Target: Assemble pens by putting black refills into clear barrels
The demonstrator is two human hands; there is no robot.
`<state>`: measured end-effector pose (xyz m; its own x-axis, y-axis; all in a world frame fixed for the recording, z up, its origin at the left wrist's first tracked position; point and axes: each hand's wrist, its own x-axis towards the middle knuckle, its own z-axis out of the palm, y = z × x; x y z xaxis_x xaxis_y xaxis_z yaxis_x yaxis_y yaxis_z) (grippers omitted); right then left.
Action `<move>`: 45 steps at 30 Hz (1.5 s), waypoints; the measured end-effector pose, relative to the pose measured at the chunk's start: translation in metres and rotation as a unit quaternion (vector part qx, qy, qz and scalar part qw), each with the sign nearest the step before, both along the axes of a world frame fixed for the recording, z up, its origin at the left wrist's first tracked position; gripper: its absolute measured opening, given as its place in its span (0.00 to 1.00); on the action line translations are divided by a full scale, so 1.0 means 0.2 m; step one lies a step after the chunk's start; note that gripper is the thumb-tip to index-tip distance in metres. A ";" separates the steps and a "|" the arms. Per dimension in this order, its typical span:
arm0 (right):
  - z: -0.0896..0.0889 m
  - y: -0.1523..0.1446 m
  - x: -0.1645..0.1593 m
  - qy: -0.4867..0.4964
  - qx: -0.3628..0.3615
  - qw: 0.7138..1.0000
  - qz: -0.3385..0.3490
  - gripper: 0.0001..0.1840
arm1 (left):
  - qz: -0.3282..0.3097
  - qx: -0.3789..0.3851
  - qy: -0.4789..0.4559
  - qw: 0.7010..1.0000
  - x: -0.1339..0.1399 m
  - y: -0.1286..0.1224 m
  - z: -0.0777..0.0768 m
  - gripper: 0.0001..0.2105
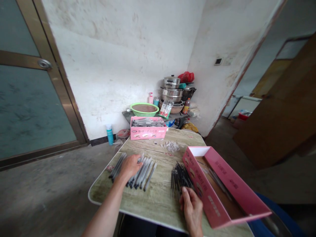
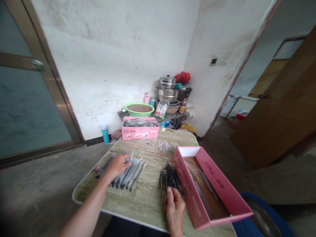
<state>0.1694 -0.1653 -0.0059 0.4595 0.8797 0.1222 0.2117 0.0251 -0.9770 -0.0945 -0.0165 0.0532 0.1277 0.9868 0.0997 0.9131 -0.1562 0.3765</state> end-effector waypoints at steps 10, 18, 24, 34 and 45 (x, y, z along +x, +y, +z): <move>0.01 -0.02 -0.01 -0.025 0.009 0.996 -0.086 0.26 | 0.010 -0.011 0.028 1.000 0.02 -0.06 -0.03 0.19; -0.01 -0.01 0.00 -0.048 0.009 0.994 -0.093 0.25 | -0.002 0.043 -0.073 0.996 0.15 -0.09 -0.02 0.20; -0.01 0.00 0.00 -0.072 0.014 0.992 -0.100 0.26 | -0.140 0.029 -0.298 0.944 0.51 -0.12 -0.13 0.11; 0.03 -0.03 -0.04 -0.150 0.051 0.984 -0.078 0.25 | -0.203 0.034 -0.266 0.942 0.65 -0.22 -0.24 0.08; 0.62 0.12 0.63 -0.451 -0.073 0.885 -0.088 0.11 | -0.211 0.047 -0.278 0.936 0.64 -0.25 -0.22 0.09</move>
